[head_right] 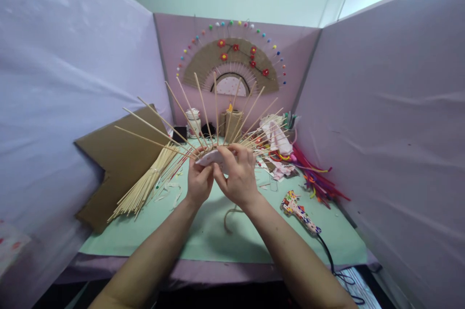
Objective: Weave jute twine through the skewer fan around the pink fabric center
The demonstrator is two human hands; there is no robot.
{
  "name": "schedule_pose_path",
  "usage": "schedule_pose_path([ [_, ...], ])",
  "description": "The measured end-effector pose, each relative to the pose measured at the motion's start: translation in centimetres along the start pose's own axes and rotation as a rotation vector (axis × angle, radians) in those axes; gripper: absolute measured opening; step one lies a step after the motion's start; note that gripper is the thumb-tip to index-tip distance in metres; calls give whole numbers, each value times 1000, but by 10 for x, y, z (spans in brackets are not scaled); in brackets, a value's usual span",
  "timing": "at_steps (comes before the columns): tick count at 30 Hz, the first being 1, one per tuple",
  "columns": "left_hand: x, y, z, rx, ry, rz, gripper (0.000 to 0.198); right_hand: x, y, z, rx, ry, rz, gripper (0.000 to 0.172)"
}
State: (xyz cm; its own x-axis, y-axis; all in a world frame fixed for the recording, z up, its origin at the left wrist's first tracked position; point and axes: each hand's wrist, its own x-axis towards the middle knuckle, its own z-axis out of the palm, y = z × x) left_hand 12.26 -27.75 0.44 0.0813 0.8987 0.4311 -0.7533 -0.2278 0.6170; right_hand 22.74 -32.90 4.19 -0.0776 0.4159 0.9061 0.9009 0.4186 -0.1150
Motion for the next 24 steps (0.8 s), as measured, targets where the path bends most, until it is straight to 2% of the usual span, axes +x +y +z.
schedule_pose_path([
  [5, 0, -2, -1, 46, 15, -8, 50, 4, -3, 0, -35, -59, 37, 30],
  [10, 1, -3, -2, 51, 37, -9, 51, 5, -2, -4, 75, -10, 47, 33],
  [19, -1, -3, 0, 36, 5, -26, 53, 8, 0, 3, -1, -88, 67, 27],
  [24, -1, -2, 1, 39, 30, -27, 52, -1, 4, 0, 218, 23, 88, 43],
])
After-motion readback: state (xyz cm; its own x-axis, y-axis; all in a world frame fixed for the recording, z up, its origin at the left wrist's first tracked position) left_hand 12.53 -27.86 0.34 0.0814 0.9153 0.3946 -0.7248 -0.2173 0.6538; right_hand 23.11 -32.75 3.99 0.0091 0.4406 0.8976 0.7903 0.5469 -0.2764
